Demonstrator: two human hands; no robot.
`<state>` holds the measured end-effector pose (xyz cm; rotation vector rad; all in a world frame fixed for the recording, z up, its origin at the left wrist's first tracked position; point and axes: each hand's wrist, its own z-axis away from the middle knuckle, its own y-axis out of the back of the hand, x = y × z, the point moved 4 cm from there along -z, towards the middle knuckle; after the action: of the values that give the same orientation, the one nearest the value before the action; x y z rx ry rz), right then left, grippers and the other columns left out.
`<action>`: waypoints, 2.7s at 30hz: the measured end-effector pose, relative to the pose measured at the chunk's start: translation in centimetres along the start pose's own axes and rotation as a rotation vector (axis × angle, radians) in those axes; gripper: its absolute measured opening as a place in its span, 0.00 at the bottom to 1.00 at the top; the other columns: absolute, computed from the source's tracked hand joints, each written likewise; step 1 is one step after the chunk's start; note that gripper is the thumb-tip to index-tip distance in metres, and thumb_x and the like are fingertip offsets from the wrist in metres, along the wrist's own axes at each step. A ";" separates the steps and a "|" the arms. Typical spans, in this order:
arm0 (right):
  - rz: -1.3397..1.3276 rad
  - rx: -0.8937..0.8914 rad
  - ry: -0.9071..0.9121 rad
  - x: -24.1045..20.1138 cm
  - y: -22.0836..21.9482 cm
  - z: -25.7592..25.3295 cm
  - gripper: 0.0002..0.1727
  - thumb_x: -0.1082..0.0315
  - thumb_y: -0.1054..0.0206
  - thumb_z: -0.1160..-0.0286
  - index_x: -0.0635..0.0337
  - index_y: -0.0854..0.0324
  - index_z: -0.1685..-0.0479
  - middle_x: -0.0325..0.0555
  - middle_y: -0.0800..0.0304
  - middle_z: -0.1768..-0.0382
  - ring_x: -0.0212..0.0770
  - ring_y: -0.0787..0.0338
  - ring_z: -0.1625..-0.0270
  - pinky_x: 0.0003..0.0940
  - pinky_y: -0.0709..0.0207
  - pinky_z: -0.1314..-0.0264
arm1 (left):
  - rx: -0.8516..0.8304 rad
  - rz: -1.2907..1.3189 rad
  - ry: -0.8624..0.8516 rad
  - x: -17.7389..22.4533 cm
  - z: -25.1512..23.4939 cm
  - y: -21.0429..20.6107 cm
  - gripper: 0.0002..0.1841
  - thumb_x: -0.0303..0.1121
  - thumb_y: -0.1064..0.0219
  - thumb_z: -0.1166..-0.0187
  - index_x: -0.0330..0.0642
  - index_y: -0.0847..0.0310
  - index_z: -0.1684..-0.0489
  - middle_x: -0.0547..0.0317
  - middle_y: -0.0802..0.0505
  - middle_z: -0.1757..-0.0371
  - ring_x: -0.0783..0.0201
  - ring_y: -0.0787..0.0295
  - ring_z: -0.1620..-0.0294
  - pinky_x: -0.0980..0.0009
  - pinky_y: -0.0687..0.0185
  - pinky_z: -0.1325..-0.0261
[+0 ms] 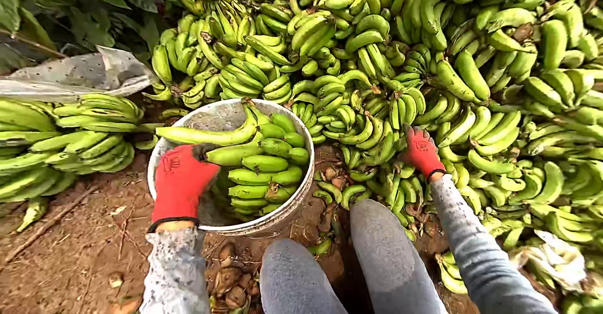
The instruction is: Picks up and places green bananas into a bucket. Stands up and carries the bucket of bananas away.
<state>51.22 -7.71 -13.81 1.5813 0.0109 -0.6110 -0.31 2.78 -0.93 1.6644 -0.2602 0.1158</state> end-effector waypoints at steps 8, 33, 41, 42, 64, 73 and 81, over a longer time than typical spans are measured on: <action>0.143 -0.077 -0.166 1.8 -3.4 -1.3 0.57 0.57 0.11 0.54 0.61 0.37 0.14 0.78 0.25 0.29 0.78 0.21 0.31 0.78 0.30 0.35 | 0.457 0.417 -0.032 0.3 0.6 3.3 0.20 0.44 0.50 0.10 0.43 0.18 0.34 0.47 0.08 0.47 0.58 0.07 0.54 0.54 0.13 0.47; -0.032 0.378 0.009 -6.1 4.8 -9.1 0.57 0.48 0.17 0.43 0.48 0.42 0.07 0.78 0.52 0.10 0.83 0.51 0.11 0.83 0.48 0.19 | 0.099 0.017 -0.067 1.7 0.0 1.0 0.19 0.45 0.36 0.14 0.43 0.15 0.36 0.37 0.07 0.48 0.31 0.10 0.46 0.26 0.24 0.44; 0.137 0.153 0.264 -3.0 4.9 -8.4 0.15 0.68 0.26 0.27 0.54 0.13 0.42 0.74 0.21 0.36 0.86 0.25 0.33 0.86 0.27 0.53 | 0.452 0.410 -0.016 0.5 -0.3 2.6 0.20 0.43 0.48 0.09 0.46 0.16 0.31 0.50 0.06 0.43 0.54 0.07 0.45 0.47 0.17 0.37; 0.113 0.178 0.353 -4.7 5.8 -7.5 0.13 0.68 0.27 0.26 0.52 0.11 0.44 0.70 0.18 0.35 0.83 0.22 0.34 0.84 0.27 0.51 | 0.470 0.444 0.005 0.5 -0.4 2.6 0.20 0.44 0.49 0.09 0.48 0.16 0.31 0.52 0.05 0.42 0.58 0.07 0.46 0.52 0.16 0.37; 0.523 -0.428 0.138 -5.6 -12.1 -3.6 0.25 0.77 0.39 0.20 0.80 0.31 0.24 0.81 0.31 0.23 0.76 0.32 0.18 0.69 0.38 0.19 | 0.048 0.175 -0.089 -3.7 3.2 1.9 0.21 0.57 0.24 0.30 0.62 0.10 0.42 0.50 0.12 0.30 0.33 0.27 0.22 0.23 0.36 0.29; -0.014 0.032 0.347 -10.8 5.4 -2.5 0.25 0.63 0.18 0.38 0.60 0.14 0.38 0.72 0.18 0.40 0.75 0.15 0.44 0.79 0.24 0.51 | -0.034 -0.132 -0.244 0.3 2.3 1.3 0.07 0.37 0.29 0.24 0.48 0.06 0.59 0.45 0.09 0.37 0.35 0.19 0.31 0.28 0.34 0.29; -0.451 0.497 0.946 -32.8 19.5 2.7 0.21 0.57 0.23 0.41 0.61 0.12 0.51 0.46 0.09 0.57 0.35 0.11 0.50 0.36 0.20 0.43 | 0.416 0.624 -0.380 -2.1 3.8 3.9 0.32 0.40 0.53 0.10 0.36 0.51 0.08 0.46 0.35 0.10 0.62 0.39 0.11 0.67 0.42 0.11</action>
<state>29.29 -1.11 16.91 2.2499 1.0073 -0.1456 -3.62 -1.14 1.93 1.9573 -1.1037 0.3394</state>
